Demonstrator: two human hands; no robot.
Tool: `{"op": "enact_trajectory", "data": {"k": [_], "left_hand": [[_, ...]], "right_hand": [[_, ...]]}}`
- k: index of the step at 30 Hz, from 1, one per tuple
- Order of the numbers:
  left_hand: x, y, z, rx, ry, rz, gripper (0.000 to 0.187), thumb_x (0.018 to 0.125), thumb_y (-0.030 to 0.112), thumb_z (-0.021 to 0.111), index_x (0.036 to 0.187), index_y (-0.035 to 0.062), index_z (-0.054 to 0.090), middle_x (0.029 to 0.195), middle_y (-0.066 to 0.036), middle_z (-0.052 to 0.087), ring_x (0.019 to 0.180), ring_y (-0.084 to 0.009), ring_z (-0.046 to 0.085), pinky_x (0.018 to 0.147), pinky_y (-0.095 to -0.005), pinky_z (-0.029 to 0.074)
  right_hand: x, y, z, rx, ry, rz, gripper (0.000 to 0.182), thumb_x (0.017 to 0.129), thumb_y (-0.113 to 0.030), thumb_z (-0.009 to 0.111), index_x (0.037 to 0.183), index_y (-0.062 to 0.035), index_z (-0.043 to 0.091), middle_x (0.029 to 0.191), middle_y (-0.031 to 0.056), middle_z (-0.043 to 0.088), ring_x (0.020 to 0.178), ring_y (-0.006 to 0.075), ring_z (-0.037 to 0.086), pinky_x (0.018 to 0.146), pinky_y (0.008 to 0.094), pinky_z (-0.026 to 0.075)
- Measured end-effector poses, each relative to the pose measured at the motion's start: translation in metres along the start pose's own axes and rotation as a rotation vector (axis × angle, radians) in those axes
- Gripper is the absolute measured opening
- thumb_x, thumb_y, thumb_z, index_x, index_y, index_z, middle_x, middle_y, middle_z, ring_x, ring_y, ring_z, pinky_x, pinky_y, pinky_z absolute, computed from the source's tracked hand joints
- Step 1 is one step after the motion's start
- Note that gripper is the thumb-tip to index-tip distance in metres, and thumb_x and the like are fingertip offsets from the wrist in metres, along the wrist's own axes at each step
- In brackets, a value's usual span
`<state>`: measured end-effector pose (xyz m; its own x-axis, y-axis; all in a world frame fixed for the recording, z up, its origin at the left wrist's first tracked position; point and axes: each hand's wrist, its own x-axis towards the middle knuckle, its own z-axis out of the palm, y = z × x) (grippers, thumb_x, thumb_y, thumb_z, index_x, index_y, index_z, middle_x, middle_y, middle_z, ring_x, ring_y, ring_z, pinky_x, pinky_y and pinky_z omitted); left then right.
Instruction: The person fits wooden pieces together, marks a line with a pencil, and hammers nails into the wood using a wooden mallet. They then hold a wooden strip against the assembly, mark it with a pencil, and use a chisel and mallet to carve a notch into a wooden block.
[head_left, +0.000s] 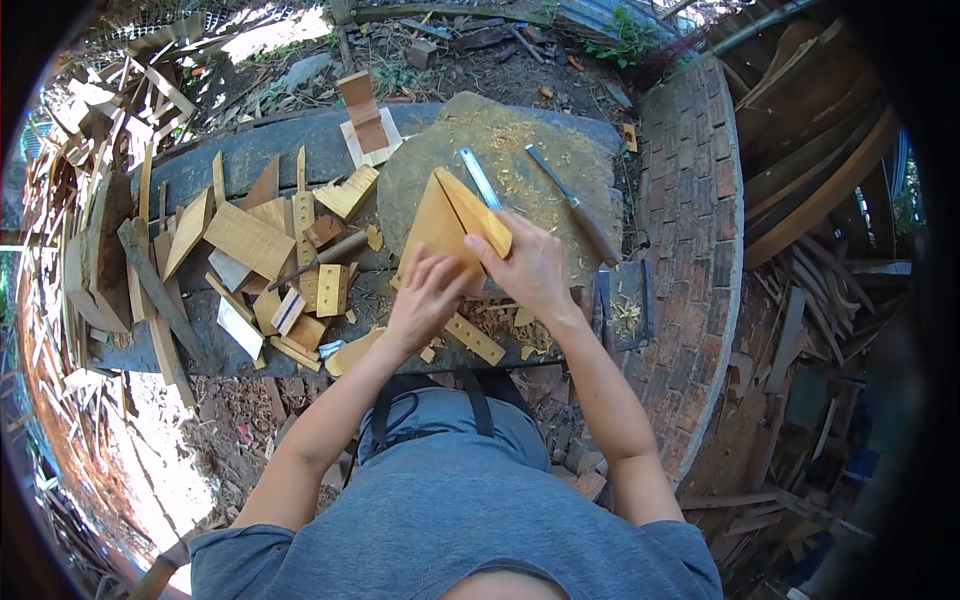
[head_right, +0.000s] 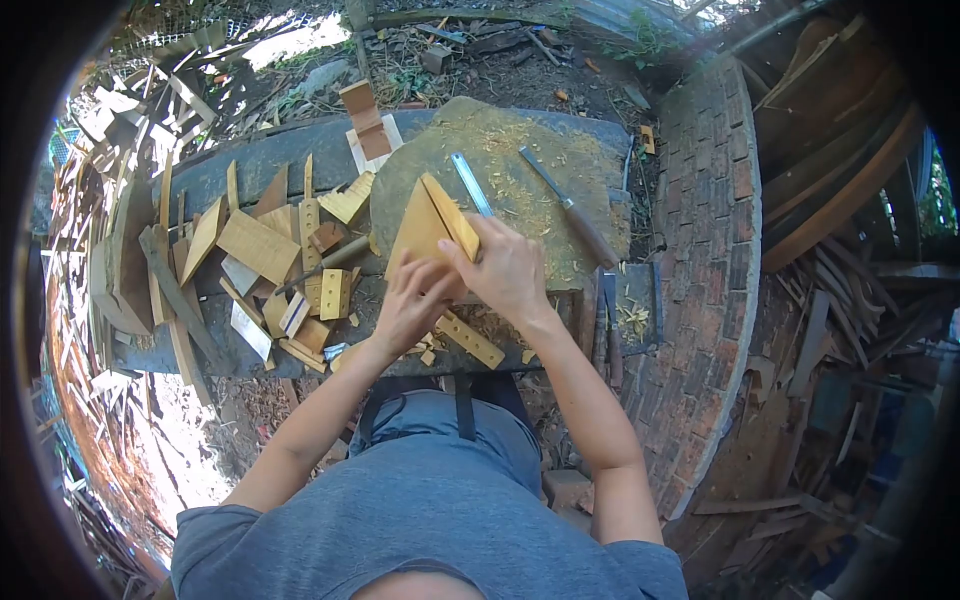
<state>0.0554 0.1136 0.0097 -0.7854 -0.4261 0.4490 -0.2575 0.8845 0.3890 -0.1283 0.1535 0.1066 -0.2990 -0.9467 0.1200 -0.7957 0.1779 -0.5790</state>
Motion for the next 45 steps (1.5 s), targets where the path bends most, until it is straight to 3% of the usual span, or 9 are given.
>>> {"op": "enact_trajectory", "data": {"k": [8, 12, 22, 24, 25, 30, 36, 39, 45], "left_hand": [[-0.015, -0.01, -0.008, -0.337, 0.15, -0.549, 0.076, 0.085, 0.018, 0.072, 0.15, 0.0051, 0.034, 0.141, -0.017, 0.04, 0.131, -0.0359, 0.038, 0.111, -0.05, 0.033], [-0.005, 0.013, -0.013, -1.321, 0.44, -1.471, 0.063, 0.1, 0.039, 0.059, 0.149, 0.0093, 0.034, 0.137, -0.01, 0.045, 0.125, -0.0245, 0.048, 0.1, -0.0383, 0.047], [-0.06, -0.059, -0.005, -2.248, 0.169, -1.215, 0.04, 0.099, 0.036, 0.06, 0.126, 0.0054, 0.058, 0.119, -0.011, 0.064, 0.107, -0.0227, 0.063, 0.095, -0.0368, 0.056], [-0.061, -0.059, -0.011, -2.519, 0.574, -1.31, 0.034, 0.096, 0.029, 0.065, 0.118, 0.0049, 0.062, 0.113, -0.011, 0.066, 0.102, -0.0237, 0.066, 0.09, -0.0395, 0.059], [-0.053, -0.07, -0.021, -2.502, 0.228, -1.167, 0.037, 0.094, 0.025, 0.066, 0.123, 0.0028, 0.059, 0.117, -0.014, 0.064, 0.108, -0.0283, 0.064, 0.094, -0.0413, 0.058], [-0.007, -0.016, -0.031, -2.365, 0.391, -1.374, 0.043, 0.094, 0.025, 0.062, 0.128, 0.0002, 0.056, 0.123, -0.021, 0.062, 0.115, -0.036, 0.061, 0.098, -0.0458, 0.056], [0.009, -0.015, -0.015, -2.674, 0.471, -1.525, 0.047, 0.096, 0.032, 0.054, 0.131, -0.0003, 0.055, 0.129, -0.024, 0.06, 0.12, -0.0383, 0.06, 0.096, -0.0508, 0.057], [0.012, -0.012, -0.009, -2.921, 0.354, -1.42, 0.05, 0.096, 0.034, 0.055, 0.132, -0.0003, 0.054, 0.129, -0.021, 0.059, 0.122, -0.0368, 0.058, 0.098, -0.0505, 0.056], [0.016, -0.04, 0.006, -3.212, 0.046, -1.236, 0.057, 0.099, 0.039, 0.053, 0.138, -0.0021, 0.046, 0.128, -0.018, 0.053, 0.119, -0.0361, 0.059, 0.098, -0.0477, 0.056]], "right_hand": [[-0.058, -0.02, 0.045, 0.172, 0.221, 0.123, 0.062, 0.084, -0.011, 0.071, 0.141, -0.007, 0.048, 0.111, 0.0157, 0.053, 0.104, 0.0352, 0.051, 0.091, 0.0442, 0.044], [-0.073, -0.036, 0.062, 0.234, 0.382, 0.149, 0.064, 0.083, -0.009, 0.07, 0.142, -0.0029, 0.047, 0.116, 0.0174, 0.051, 0.106, 0.0377, 0.049, 0.092, 0.0461, 0.041], [-0.071, -0.059, 0.071, 0.276, 0.349, -0.207, 0.052, 0.079, -0.008, 0.063, 0.129, 0.0036, 0.057, 0.132, 0.0166, 0.053, 0.122, 0.0336, 0.053, 0.097, 0.0381, 0.054], [-0.068, -0.056, 0.071, 0.334, 0.33, -0.381, 0.042, 0.078, -0.008, 0.065, 0.118, 0.0038, 0.064, 0.126, 0.0144, 0.058, 0.12, 0.03, 0.055, 0.097, 0.0377, 0.054], [-0.068, -0.054, 0.07, 0.356, 0.336, -0.418, 0.028, 0.077, -0.006, 0.068, 0.104, 0.0012, 0.068, 0.126, 0.0126, 0.058, 0.12, 0.0282, 0.056, 0.096, 0.039, 0.055], [-0.081, -0.039, 0.059, 0.481, 0.382, -0.482, 0.018, 0.077, -0.004, 0.07, 0.095, -0.0066, 0.067, 0.108, 0.0082, 0.06, 0.101, 0.0255, 0.061, 0.085, 0.0346, 0.054], [-0.066, -0.014, 0.055, 0.619, 0.408, 0.129, 0.024, 0.09, -0.012, 0.068, 0.112, -0.0053, 0.06, 0.095, 0.0081, 0.055, 0.091, 0.0207, 0.059, 0.078, 0.0291, 0.051], [-0.038, -0.001, 0.067, 1.101, 0.284, 0.536, 0.056, 0.096, -0.032, 0.065, 0.135, 0.0018, 0.044, 0.109, 0.012, 0.057, 0.104, 0.0217, 0.059, 0.09, 0.0358, 0.049], [0.001, -0.009, 0.051, 1.272, 0.204, 0.503, 0.083, 0.088, -0.037, 0.074, 0.148, 0.0006, 0.031, 0.136, 0.0191, 0.049, 0.13, 0.0266, 0.048, 0.106, 0.0405, 0.04]]}}
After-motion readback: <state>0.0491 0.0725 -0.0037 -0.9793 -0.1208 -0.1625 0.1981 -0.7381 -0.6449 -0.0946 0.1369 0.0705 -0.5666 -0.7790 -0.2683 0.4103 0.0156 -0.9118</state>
